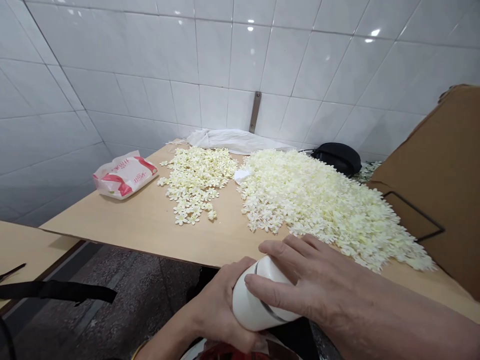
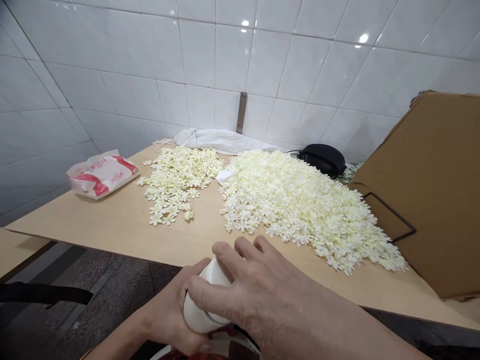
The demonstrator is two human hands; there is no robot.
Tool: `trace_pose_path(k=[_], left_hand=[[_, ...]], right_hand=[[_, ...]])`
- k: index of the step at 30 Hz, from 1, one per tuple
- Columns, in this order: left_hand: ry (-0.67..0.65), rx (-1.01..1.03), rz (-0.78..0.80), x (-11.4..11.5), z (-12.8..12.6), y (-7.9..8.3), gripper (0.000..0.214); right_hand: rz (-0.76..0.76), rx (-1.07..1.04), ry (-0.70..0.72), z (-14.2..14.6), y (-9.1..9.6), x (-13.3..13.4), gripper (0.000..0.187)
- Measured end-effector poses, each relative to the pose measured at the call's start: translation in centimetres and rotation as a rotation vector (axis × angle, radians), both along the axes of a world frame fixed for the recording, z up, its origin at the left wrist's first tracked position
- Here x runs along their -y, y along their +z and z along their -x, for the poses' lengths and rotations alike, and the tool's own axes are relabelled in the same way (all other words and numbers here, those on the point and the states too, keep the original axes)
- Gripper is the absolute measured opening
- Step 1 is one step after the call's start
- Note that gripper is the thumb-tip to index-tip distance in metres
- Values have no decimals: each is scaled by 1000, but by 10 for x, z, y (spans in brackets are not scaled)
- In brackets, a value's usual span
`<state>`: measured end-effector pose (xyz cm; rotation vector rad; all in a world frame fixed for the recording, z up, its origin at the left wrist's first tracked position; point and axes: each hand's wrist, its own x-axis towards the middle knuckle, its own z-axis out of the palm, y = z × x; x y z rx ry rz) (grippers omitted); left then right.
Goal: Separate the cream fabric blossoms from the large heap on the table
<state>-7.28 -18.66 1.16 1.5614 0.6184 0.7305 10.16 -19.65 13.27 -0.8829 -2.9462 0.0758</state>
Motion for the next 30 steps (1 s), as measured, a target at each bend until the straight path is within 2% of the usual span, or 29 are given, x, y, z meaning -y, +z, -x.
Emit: trace_pose_path(k=[3,5,7,10,12,15,19,21,23,26,28,30], left_hand=[[-69,49,51,2,-3,5,64],[-75,60,64,4,-4,5,63],[-74,63,94,5,-6,3,61],[-92,66,175,6,-9,-1,57],[-95,89,213,5,-12,-2,57],[-86,161,193,4,-17,0,63],[-31,156,95,4,-22,3,66],[43,115,61,5,-24,2,67],[159,73,18,6,-26,-2,66],[330,20,-36,9,-25,-11,66],[413,-15,-52,10,-22,-17,69],[463,-61,-64,12,-20,-21,67]], right_hand=[[151,-18,-87,-1,2,5,55],[216,2,-184,0,2,11,50],[168,24,-221,1,2,16,39],[43,-8,-169,-3,2,20,27],[66,-124,-176,-13,1,21,28],[240,-452,-261,-32,-9,25,47],[494,-1007,-461,-47,-39,34,59],[463,-1311,-554,-52,-60,33,61],[320,-1522,-671,-61,-83,27,60],[146,-1594,-941,-84,-119,17,51],[184,-1499,-1095,-97,-139,14,49],[198,-1401,-1180,-104,-153,14,52]])
